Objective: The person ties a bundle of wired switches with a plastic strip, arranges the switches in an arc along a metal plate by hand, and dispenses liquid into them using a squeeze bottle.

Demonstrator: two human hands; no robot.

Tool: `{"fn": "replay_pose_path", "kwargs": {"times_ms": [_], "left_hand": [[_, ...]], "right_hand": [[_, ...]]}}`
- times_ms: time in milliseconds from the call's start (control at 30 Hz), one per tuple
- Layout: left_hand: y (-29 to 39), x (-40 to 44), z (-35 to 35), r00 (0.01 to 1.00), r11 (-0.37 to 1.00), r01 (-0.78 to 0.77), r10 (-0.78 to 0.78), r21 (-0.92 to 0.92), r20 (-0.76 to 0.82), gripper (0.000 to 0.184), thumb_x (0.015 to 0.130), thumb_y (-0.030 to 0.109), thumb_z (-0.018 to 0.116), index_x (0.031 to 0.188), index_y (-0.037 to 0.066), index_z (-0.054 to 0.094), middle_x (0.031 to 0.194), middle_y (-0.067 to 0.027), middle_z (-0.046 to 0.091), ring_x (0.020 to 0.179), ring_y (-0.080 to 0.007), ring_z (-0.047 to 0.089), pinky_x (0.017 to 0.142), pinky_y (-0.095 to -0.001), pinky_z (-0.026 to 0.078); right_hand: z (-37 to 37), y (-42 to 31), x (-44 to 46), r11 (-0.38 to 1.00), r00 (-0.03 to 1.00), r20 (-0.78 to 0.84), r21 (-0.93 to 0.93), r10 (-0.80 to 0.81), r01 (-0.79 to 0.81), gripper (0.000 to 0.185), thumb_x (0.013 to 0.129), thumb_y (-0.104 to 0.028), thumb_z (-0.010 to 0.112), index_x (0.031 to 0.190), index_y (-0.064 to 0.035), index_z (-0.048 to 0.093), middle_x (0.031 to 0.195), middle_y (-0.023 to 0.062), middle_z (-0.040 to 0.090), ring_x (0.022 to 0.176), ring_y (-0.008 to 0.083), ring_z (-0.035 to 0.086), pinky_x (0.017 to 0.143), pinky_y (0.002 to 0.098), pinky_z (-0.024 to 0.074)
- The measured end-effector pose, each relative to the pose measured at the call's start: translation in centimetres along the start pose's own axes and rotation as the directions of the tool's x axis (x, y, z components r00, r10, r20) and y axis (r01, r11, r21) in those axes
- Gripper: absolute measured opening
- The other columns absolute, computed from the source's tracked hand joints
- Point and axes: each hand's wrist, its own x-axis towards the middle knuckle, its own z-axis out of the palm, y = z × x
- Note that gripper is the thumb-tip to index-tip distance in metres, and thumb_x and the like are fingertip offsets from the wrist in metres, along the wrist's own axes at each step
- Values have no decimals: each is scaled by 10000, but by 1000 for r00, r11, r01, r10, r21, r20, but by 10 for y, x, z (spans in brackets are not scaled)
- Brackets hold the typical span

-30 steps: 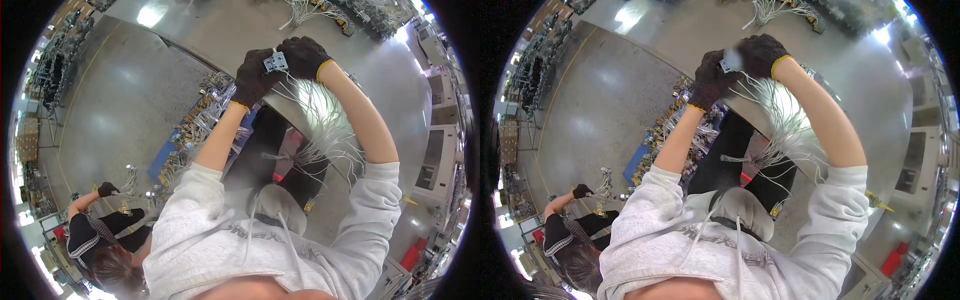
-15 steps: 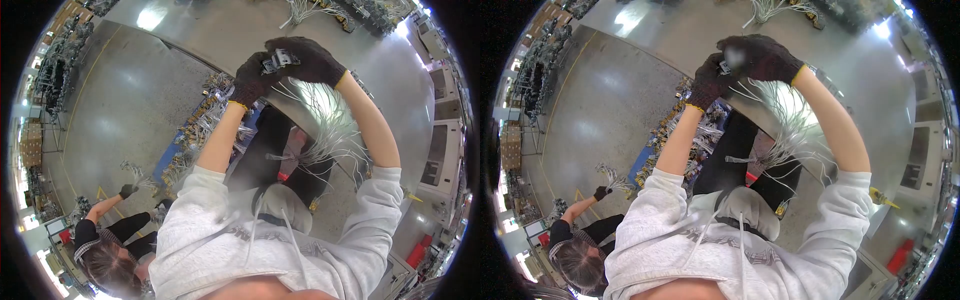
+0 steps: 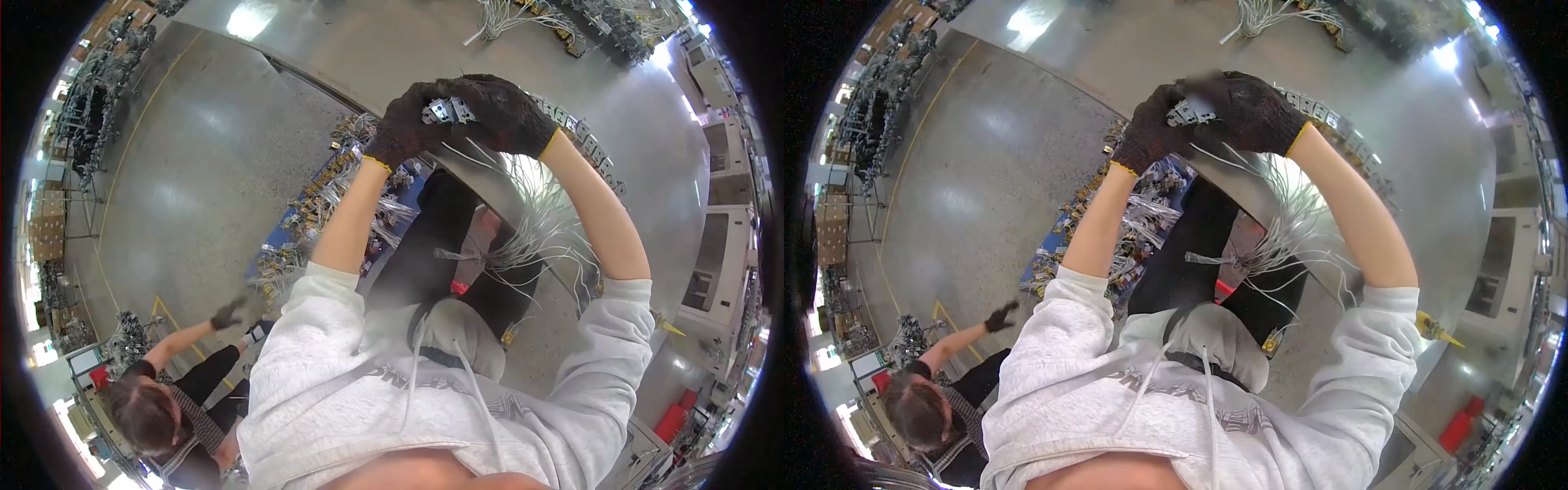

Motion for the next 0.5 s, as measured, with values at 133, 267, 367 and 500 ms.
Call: {"fn": "replay_pose_path", "kwargs": {"times_ms": [133,267,367,500], "left_hand": [[12,-2,-2,999,999,35,-34,-25,14,669,730,267,905,1282,58,589,1152,-167,723,1086,-260,702,947,-395,556],[4,-6,-1,997,998,-51,48,-37,-66,602,726,275,895,1215,72,609,1110,-163,733,1070,-325,717,912,-419,571],[-3,-5,0,993,992,-89,82,-90,-81,613,719,276,904,1219,80,610,1114,-158,731,1065,-313,720,902,-424,577],[3,-10,-2,994,994,-95,92,-47,-63,639,739,206,903,1284,63,600,1197,-143,710,1084,-224,685,960,-396,551]], "right_hand": [[1,6,-3,999,999,-33,-19,-33,32,640,881,-299,772,1409,-43,516,1204,160,694,1084,366,682,942,478,548],[5,16,-2,999,999,-26,-28,-24,23,680,860,-316,789,1425,-56,512,1193,162,695,1052,374,678,907,476,536],[6,24,-7,997,998,-68,-74,-16,11,689,847,-312,790,1434,-83,512,1143,160,701,1019,379,675,897,484,533],[-4,19,-2,976,972,158,-160,171,-146,781,780,-345,820,1444,-78,507,1127,106,706,1055,335,651,950,464,508]]}}
